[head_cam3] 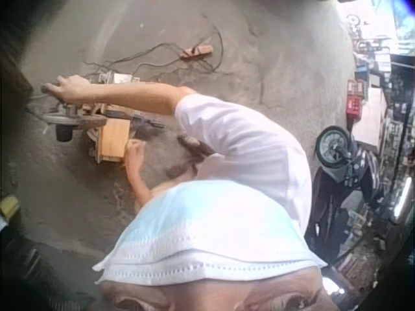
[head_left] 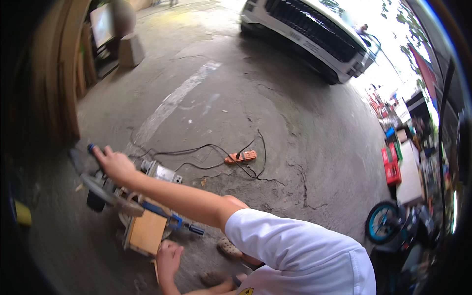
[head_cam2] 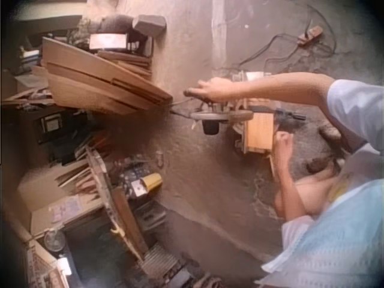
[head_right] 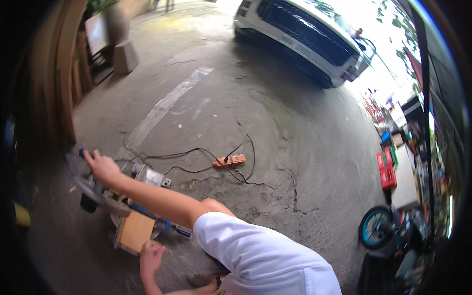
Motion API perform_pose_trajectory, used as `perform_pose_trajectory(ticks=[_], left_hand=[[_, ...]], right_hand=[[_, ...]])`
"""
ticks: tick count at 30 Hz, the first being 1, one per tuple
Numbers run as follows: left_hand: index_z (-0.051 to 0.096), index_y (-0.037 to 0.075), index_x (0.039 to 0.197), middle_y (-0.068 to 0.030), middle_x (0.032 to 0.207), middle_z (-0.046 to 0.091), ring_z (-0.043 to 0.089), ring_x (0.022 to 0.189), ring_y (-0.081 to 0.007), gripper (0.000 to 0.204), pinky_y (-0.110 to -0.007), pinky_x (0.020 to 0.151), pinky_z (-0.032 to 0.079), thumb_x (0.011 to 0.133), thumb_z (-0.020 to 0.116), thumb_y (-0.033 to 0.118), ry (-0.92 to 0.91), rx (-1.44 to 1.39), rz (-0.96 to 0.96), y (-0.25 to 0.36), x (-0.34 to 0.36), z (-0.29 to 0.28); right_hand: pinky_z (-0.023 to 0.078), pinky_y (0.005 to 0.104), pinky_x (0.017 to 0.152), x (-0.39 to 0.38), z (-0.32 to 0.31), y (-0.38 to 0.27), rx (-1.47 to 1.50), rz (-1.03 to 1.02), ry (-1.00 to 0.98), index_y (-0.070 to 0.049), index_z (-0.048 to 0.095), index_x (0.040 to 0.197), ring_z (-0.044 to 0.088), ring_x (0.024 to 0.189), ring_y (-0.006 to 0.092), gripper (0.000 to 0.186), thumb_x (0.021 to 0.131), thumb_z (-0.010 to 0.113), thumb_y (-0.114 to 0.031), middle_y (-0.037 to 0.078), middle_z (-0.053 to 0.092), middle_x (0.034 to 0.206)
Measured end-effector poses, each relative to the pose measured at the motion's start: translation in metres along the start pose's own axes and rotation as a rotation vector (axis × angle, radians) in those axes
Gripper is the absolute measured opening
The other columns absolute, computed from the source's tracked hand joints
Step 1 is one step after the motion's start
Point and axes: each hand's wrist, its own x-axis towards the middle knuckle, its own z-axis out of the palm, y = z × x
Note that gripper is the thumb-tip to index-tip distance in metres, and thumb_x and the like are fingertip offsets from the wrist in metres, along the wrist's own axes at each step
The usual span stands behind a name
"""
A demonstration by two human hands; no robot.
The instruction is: The person measures and marks a wooden plank with a tape measure and pencil, then uses a miter saw to cut the plank. The cut piece is briefly inspected before the person stands up and walks away.
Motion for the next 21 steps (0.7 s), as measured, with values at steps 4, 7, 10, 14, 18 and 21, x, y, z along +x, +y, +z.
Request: perform_pose_trajectory(ticks=[4,7,10,14,18,21], left_hand=[[0.074,0.004,0.098,-0.0227,0.075,0.067,0.068,0.073,-0.0422,0.034,-0.046,0.069,0.053,0.099,0.055,0.032,0.075,-0.12,-0.423,-0.013,-0.033,0.056],[0.075,0.005,0.083,-0.0234,0.083,0.069,0.069,0.084,-0.0422,0.057,-0.05,0.073,0.053,0.094,0.053,0.056,0.037,-0.111,-0.906,0.038,-0.112,0.089],[0.073,0.004,0.078,-0.0182,0.081,0.071,0.07,0.079,-0.0366,0.027,-0.046,0.07,0.055,0.088,0.056,0.023,0.283,-0.321,-0.805,0.114,-0.197,0.085],[0.075,0.007,0.089,-0.0154,0.082,0.073,0.071,0.079,-0.0364,0.063,-0.046,0.074,0.055,0.093,0.048,0.064,0.248,-0.415,-0.972,0.216,-0.265,0.061],[0.076,0.008,0.092,-0.0167,0.09,0.074,0.07,0.089,-0.0366,0.076,-0.046,0.082,0.053,0.091,0.041,0.075,0.245,-0.424,-0.894,0.324,-0.29,-0.078],[0.074,0.01,0.113,-0.0167,0.116,0.07,0.066,0.105,-0.0356,0.074,-0.044,0.091,0.051,0.092,0.041,0.073,0.302,-0.402,-0.891,0.291,-0.33,-0.068]], right_hand=[[0.055,0.0513,0.077,0.011,-0.021,-0.014,0.047,0.187,-0.365,-0.013,0.031,0.151,0.069,0.092,0.0375,0.059,0.095,0.05,-0.016,0.023,0.066,0.115],[0.053,0.047,0.086,-0.039,-0.043,0.03,-0.03,0.208,-0.358,-0.007,0.052,0.132,0.065,0.106,0.0343,0.038,0.098,0.049,-0.022,0.021,0.063,0.121],[0.044,0.045,0.106,-0.136,-0.074,0.086,-0.269,0.054,-0.197,0.0,0.06,0.123,0.051,0.127,0.0371,0.035,0.096,0.052,-0.021,0.026,0.05,0.14],[0.053,0.0499,0.073,-0.366,-0.171,0.081,0.012,0.405,-0.707,-0.005,0.059,0.132,0.066,0.087,0.037,0.039,0.103,0.049,-0.029,0.024,0.068,0.106],[0.053,0.0483,0.07,-0.411,-0.243,-0.038,0.129,0.513,-1.211,-0.004,0.06,0.127,0.067,0.084,0.0349,0.038,0.1,0.052,-0.029,0.021,0.068,0.101],[0.054,0.0471,0.068,-0.372,-0.255,-0.111,0.18,0.489,-1.354,-0.004,0.06,0.124,0.067,0.081,0.0334,0.037,0.097,0.054,-0.03,0.02,0.068,0.098]])
